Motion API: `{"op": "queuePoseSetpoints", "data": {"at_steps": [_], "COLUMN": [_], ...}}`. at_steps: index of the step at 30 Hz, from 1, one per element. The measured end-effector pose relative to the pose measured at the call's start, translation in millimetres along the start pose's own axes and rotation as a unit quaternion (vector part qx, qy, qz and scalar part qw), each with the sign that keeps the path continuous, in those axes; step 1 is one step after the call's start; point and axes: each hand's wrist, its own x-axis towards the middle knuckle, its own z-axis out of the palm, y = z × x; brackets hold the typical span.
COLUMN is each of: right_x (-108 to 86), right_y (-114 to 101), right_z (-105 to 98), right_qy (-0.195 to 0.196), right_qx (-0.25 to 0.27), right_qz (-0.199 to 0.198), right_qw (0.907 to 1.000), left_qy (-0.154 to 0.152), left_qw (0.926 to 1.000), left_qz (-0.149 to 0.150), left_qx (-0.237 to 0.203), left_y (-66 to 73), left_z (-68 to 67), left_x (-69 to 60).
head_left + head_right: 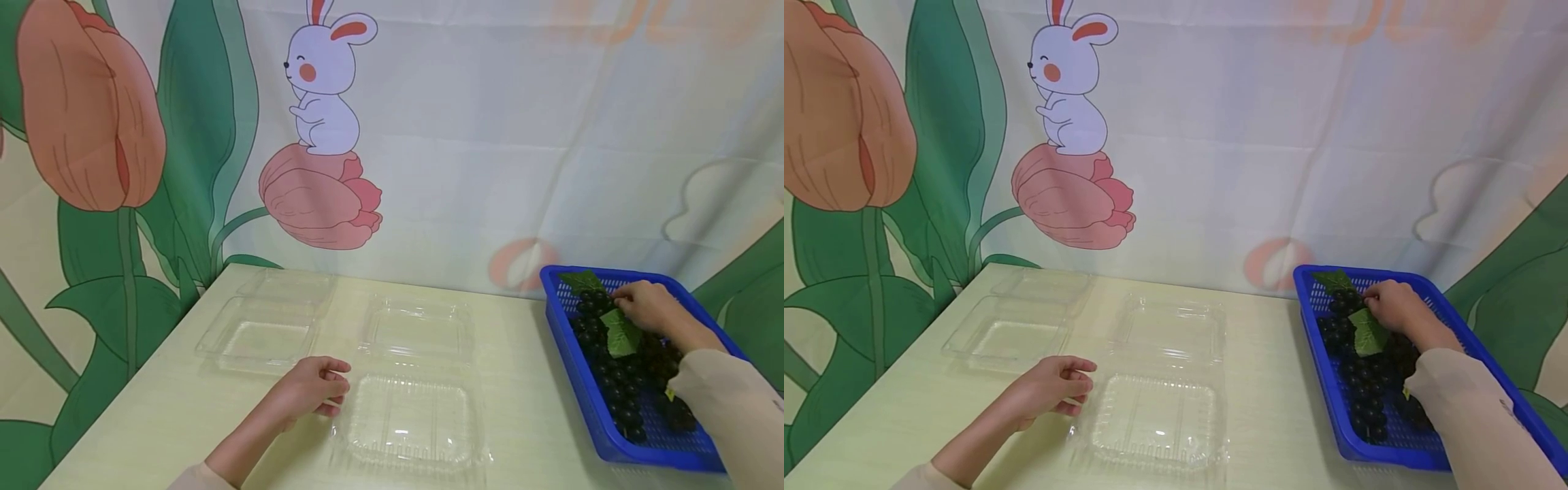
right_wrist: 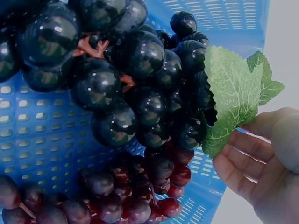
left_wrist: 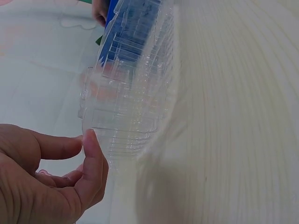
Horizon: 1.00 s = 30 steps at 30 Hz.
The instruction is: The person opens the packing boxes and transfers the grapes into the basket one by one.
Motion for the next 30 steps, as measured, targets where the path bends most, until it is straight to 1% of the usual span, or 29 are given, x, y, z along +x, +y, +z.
{"op": "queuePoseSetpoints", "data": {"at_steps": [7, 11, 14, 18, 25, 30], "right_x": [-0.9, -1.0, -0.8, -0.6, -0.3, -0.5], "right_y": [1.7, 1.8, 1.3, 0.9, 0.2, -0.7], "right_z": [2.2, 1.8, 1.7, 1.9, 2.1, 2.5], "right_qy": [0.002, 0.0, 0.0, 0.002, 0.002, 0.006], "right_qx": [-0.004, -0.003, -0.003, -0.002, -0.003, -0.005], "right_qz": [-0.002, -0.001, -0.001, 0.001, 0.003, 0.003], "right_qw": [1.0, 1.0, 1.0, 1.0, 1.0, 1.0], "left_qy": [0.004, 0.005, 0.008, 0.009, 0.011, 0.016], "left_qw": [1.0, 1.0, 1.0, 0.9999, 0.9997, 0.9997], "left_qz": [-0.001, 0.001, -0.003, -0.009, -0.008, -0.006], "left_qx": [0.003, 0.004, 0.005, 0.006, 0.018, 0.019], "left_y": [-0.2, 2.0, 4.4, 6.0, 10.3, 12.2], "left_z": [2.0, 3.3, 4.4, 5.4, 6.9, 7.8], "left_x": [3.2, 5.7, 7.7, 12.2, 20.6, 26.6]}}
